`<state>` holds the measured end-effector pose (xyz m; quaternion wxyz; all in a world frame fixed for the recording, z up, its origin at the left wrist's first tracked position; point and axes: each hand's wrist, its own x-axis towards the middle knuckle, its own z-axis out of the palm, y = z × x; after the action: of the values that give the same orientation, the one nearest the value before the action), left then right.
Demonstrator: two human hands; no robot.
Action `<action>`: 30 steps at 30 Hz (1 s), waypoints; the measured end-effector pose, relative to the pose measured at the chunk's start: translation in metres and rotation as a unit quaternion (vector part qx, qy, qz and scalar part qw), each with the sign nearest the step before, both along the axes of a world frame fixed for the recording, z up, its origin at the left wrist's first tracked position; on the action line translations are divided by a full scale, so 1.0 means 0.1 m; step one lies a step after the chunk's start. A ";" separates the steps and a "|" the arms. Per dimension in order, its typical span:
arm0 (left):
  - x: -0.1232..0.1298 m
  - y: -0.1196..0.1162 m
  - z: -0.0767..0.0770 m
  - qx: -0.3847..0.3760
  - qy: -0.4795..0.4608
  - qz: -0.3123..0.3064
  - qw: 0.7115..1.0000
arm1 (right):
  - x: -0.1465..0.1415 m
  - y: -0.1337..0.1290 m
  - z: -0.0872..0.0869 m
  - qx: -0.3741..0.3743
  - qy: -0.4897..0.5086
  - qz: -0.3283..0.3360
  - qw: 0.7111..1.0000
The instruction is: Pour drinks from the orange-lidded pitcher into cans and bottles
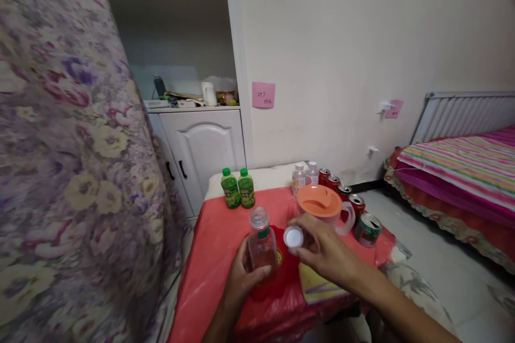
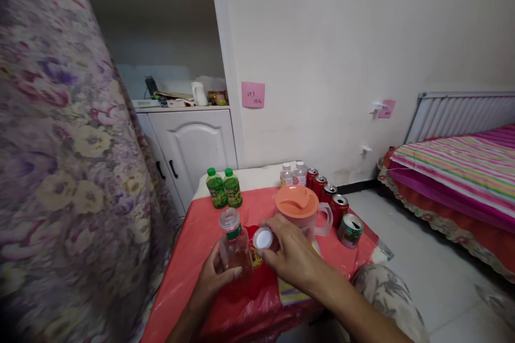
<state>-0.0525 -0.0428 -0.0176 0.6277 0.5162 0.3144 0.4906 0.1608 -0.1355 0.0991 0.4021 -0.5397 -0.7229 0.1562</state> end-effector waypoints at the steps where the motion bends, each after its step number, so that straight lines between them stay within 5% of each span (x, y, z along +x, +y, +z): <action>1: -0.01 0.00 -0.01 0.005 -0.002 -0.006 1.000 | -0.02 0.06 0.06 0.010 -0.021 0.000 1.000; 7: 0.01 -0.03 0.08 0.037 0.005 -0.070 0.997 | -0.05 0.30 0.27 0.051 -0.063 0.020 0.997; 17: 0.05 -0.07 0.10 0.036 -0.004 -0.090 0.995 | -0.05 0.40 0.51 -0.010 0.002 0.093 0.996; 30: 0.05 -0.06 0.13 0.050 0.007 -0.104 0.993 | -0.06 0.63 1.09 -0.031 -0.241 0.251 0.937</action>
<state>-0.0471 -0.0490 -0.0049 0.6470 0.5799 0.2382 0.4340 0.1549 -0.0725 0.2080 0.1465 -0.3744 -0.9050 0.1390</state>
